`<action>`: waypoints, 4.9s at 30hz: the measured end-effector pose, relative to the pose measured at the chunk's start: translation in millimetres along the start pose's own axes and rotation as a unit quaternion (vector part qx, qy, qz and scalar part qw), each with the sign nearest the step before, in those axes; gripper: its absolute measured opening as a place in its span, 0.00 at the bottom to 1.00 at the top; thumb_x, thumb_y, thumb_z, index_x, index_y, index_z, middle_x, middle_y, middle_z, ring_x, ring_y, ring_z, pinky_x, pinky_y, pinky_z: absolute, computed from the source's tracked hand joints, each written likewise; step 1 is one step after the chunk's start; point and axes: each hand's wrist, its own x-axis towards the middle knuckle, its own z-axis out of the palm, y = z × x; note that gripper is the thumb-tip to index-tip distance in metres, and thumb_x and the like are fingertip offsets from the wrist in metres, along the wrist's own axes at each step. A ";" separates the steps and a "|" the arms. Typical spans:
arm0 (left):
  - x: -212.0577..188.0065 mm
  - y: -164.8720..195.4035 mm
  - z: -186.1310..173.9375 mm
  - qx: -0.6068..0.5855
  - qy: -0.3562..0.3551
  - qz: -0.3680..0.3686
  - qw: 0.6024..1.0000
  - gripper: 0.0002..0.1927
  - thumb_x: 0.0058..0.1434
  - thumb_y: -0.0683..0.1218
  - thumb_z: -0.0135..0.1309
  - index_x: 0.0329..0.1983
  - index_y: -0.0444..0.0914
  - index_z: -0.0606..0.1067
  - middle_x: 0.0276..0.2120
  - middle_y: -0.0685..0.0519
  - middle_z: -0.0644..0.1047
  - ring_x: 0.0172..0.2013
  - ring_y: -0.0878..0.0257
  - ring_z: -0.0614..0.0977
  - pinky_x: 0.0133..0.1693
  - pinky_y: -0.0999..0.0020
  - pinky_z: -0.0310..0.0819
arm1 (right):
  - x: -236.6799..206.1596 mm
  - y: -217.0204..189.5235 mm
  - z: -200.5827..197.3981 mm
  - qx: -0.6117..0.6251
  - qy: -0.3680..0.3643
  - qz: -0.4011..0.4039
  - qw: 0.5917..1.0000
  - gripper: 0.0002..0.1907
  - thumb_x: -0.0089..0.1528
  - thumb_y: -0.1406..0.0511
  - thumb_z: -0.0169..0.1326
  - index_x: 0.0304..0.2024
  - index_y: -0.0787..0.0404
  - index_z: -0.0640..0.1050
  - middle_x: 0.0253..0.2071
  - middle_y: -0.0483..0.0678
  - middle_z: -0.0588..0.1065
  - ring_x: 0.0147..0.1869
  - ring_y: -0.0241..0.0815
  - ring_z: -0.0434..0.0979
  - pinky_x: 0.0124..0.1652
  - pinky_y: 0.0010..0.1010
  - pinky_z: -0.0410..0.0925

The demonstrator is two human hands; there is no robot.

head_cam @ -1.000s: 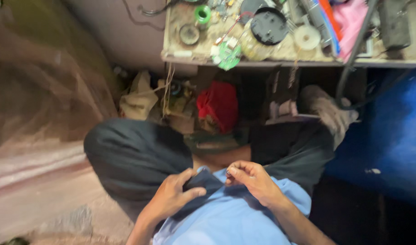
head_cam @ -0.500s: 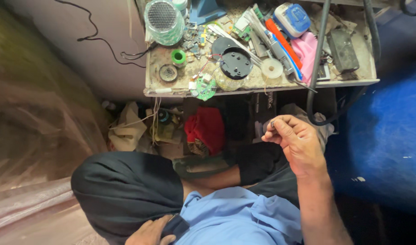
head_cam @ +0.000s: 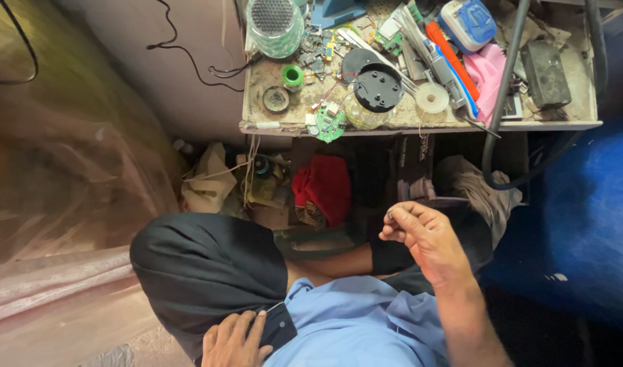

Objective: The person sits cross-legged and uses a red utility knife to cut a wire, then connects it to a small cylindrical LED device. The device lights up with changing colors, and the person rotates it to inspect the light pattern.

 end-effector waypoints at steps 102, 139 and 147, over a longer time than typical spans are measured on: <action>92.5 40.5 -59.7 -0.919 0.054 -0.105 0.375 0.33 0.72 0.57 0.36 0.65 0.23 0.61 0.65 0.30 0.66 0.69 0.41 0.65 0.70 0.49 0.54 | 99.6 -162.6 72.4 -0.727 -0.121 -0.383 0.557 0.09 0.58 0.68 0.63 0.42 0.61 0.83 0.43 0.52 0.76 0.52 0.54 0.76 0.51 0.41 0.69; 90.8 33.2 -49.3 -0.910 0.050 -0.097 0.400 0.31 0.71 0.54 0.41 0.65 0.23 0.62 0.64 0.30 0.68 0.67 0.41 0.69 0.69 0.48 0.58 | 101.7 -144.8 71.3 -0.665 0.043 -0.439 0.603 0.05 0.61 0.69 0.65 0.39 0.58 0.83 0.37 0.50 0.79 0.41 0.49 0.79 0.41 0.39 0.71; 119.4 64.0 -65.9 -0.859 0.027 -0.126 0.496 0.20 0.72 0.44 0.43 0.59 0.25 0.71 0.53 0.35 0.79 0.56 0.47 0.80 0.61 0.51 0.72 | 17.1 -114.3 97.9 -0.575 0.083 -0.453 0.677 0.06 0.58 0.73 0.63 0.36 0.61 0.79 0.32 0.48 0.76 0.35 0.46 0.76 0.38 0.36 0.69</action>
